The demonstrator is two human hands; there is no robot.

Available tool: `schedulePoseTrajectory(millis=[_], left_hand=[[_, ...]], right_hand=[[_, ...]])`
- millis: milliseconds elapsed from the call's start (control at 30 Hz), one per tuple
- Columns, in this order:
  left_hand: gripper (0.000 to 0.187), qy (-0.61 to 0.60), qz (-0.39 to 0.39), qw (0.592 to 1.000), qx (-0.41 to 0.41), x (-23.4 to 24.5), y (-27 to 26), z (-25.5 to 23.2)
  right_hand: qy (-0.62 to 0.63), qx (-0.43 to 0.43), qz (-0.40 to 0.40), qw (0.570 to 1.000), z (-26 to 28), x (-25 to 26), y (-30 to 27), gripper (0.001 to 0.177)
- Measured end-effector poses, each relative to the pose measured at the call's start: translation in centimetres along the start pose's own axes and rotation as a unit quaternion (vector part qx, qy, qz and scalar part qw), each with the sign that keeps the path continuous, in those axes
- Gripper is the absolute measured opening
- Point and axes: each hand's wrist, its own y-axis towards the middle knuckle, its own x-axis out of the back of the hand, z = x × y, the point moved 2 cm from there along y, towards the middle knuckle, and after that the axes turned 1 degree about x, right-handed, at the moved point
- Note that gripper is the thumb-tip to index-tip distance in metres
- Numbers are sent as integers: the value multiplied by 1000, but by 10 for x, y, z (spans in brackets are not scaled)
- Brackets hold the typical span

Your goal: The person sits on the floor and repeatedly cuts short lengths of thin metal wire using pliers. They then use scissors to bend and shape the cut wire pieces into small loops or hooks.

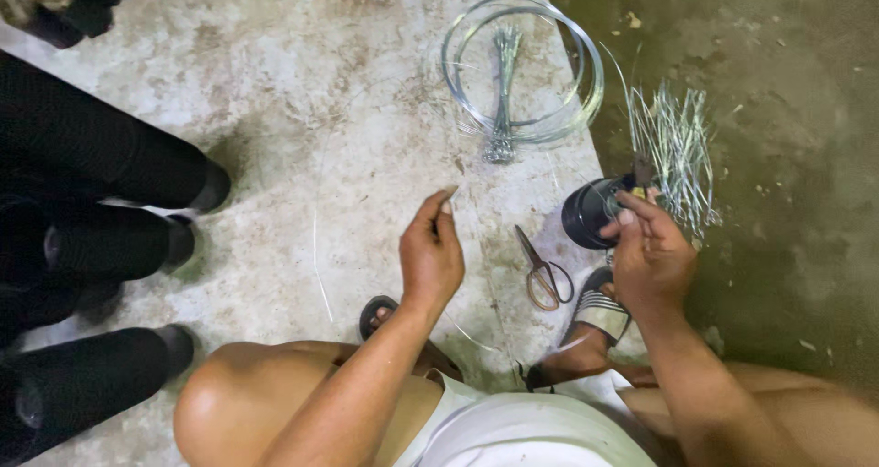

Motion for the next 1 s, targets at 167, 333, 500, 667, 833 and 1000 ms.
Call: schedulePoseTrajectory(millis=[167,333,500,667,833,1000], left_hand=[[30,4,86,996,37,-14,-12,-5],[32,-154,169,973,-13,-38,-26,-8],[26,-200,75,976,35,-37,-12,3],[27,-239,-84,959,124,-16,15,21],[31,-352,-96,928,68,-19,16,20],[27,-287,-8,947,144,-19,4,10]], right_hand=[[-74,90,24,993,14,-9,1,18],[-78,86,117,986,24,-30,-9,21],[-87,116,146,979,27,-38,-14,25],[-90,138,110,980,16,-34,-17,28],[-69,-65,227,969,-18,-49,-32,34],[81,-292,533,790,-28,-69,-74,33]])
